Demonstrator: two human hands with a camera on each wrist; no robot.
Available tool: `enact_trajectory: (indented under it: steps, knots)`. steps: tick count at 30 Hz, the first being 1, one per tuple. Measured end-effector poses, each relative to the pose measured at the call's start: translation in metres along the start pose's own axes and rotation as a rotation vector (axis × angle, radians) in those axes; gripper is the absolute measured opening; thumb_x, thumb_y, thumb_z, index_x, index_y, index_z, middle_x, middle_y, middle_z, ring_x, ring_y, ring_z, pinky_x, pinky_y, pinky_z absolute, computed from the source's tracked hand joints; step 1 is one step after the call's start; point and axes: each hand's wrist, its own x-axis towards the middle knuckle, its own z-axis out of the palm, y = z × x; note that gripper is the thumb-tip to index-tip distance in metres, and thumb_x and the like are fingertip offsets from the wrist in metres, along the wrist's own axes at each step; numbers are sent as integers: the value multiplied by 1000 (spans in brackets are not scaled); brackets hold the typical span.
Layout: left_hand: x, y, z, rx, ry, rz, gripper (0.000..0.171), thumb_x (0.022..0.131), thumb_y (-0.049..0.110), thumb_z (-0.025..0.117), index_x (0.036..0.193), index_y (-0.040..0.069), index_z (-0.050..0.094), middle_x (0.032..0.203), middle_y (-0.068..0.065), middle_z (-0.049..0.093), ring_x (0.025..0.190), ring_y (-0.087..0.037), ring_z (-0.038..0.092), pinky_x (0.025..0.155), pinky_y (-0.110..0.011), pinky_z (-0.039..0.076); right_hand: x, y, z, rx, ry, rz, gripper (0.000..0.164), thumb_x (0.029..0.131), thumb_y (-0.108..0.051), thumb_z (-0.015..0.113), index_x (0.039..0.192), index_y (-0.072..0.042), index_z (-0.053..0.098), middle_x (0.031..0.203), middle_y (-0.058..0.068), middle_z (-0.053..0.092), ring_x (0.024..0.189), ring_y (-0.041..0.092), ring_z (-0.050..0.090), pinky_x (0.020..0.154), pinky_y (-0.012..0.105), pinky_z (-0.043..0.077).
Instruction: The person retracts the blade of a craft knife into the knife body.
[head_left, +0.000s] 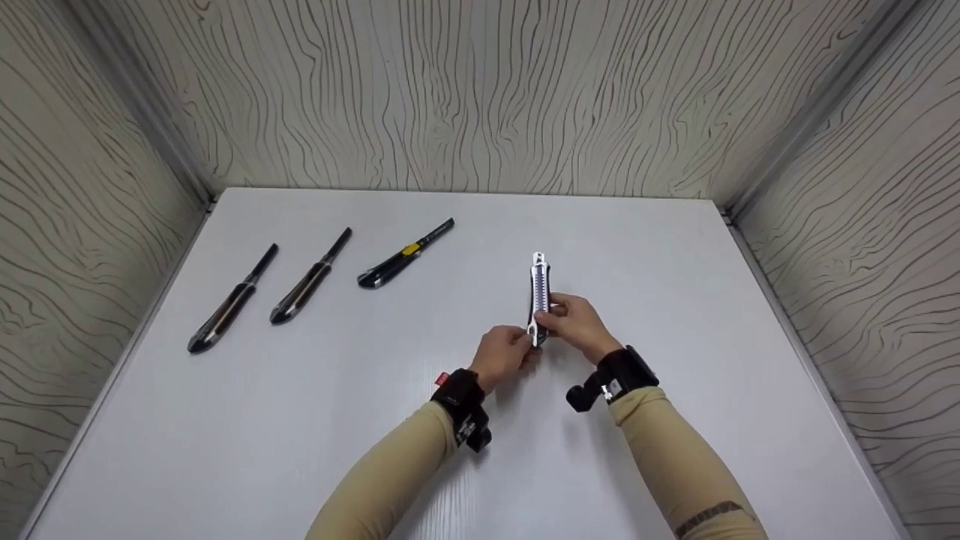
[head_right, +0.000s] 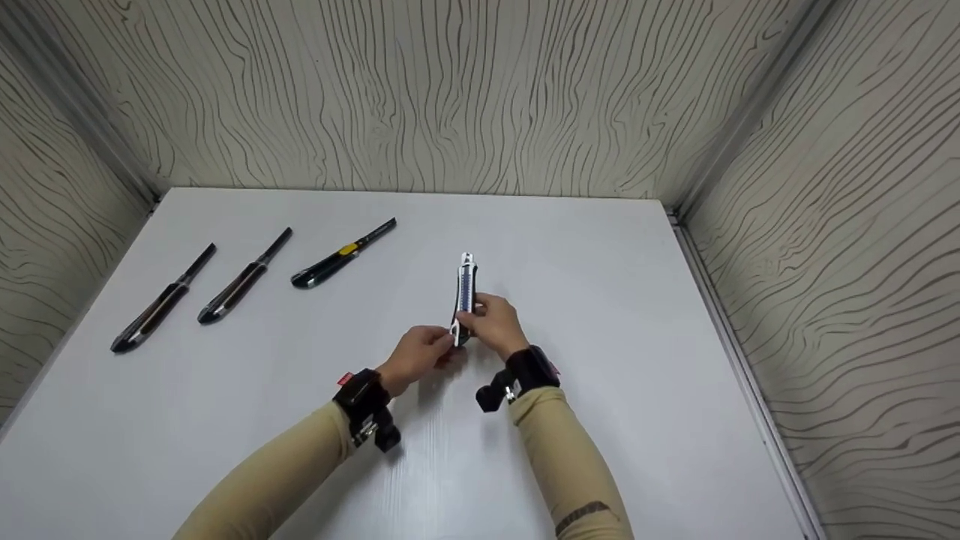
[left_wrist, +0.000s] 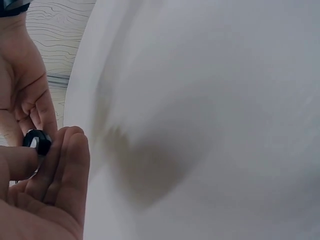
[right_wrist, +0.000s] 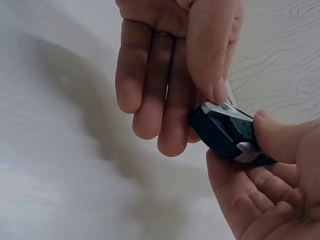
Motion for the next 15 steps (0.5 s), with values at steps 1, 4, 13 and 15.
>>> enact_trajectory:
  steps: [1,4,13,15]
  knots:
    - [1,2,3,0,-5,-3,26,99,14,50,98,-2,71,89,-18,72,70,-17,63,55,-17,46,-1,1,-3,-7,10,2,52,95,-9,61,141,7,43,120,27,63,90,14,67,83,29,59]
    - [5,5,11,15,-16,0,26,99,13,50,98,-1,71,89,-17,72,68,-16,62,55,-17,45,-4,4,-11,-24,32,-4,54,94,-9,63,141,8,43,116,27,65,86,14,68,81,30,60]
    - [15,10,31,66,-49,47,26,97,13,52,91,-1,72,81,-18,71,58,-10,54,51,-16,39,-10,10,-30,-34,94,23,47,94,-4,60,136,11,47,116,29,65,80,10,67,76,26,60]
    - [16,12,36,71,-56,57,26,97,13,52,91,-1,72,80,-18,71,58,-11,55,51,-16,39,-11,12,-34,-43,107,32,46,94,-4,59,136,12,47,117,29,65,80,10,66,75,25,60]
